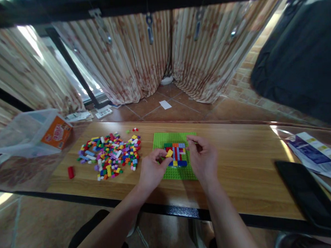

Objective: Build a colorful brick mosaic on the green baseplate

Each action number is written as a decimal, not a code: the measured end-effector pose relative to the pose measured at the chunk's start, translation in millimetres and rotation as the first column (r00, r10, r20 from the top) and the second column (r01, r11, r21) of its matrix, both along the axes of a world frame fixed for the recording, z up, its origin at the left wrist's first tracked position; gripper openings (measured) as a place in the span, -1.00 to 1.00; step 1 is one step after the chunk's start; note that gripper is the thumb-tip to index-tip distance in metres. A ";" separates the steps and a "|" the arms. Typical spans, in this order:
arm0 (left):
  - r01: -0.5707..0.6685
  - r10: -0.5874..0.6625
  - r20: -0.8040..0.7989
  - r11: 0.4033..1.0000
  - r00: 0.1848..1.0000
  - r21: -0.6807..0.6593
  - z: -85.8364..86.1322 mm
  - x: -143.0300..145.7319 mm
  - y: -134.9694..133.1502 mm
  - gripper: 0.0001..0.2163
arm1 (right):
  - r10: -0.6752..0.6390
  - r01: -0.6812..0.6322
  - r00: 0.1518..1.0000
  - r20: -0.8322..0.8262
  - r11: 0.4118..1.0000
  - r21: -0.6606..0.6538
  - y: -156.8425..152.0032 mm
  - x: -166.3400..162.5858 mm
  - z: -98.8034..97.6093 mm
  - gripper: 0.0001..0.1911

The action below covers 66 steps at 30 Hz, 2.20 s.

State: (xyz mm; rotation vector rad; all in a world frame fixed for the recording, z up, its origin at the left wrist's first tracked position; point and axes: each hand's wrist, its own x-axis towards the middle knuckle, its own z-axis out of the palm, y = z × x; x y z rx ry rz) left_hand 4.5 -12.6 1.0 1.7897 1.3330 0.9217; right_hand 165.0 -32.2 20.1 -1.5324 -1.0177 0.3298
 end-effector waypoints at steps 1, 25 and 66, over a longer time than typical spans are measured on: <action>-0.010 0.010 -0.030 1.000 0.999 0.002 0.4 1.5 -1.0 -0.91 | -0.001 0.001 1.000 0.003 1.000 -0.005 -0.7 1.6 -0.6 -0.74; 0.045 -0.009 -0.236 0.988 0.972 0.148 7.9 -0.8 -7.6 -0.89 | 0.373 -0.299 0.815 0.442 0.926 -0.230 -6.5 -14.5 -19.1 -0.74; -0.011 0.041 -0.176 0.986 0.984 0.168 -0.5 4.8 -13.2 -0.90 | 0.289 -0.230 0.903 0.318 0.951 -0.209 11.5 -16.5 -25.0 -0.72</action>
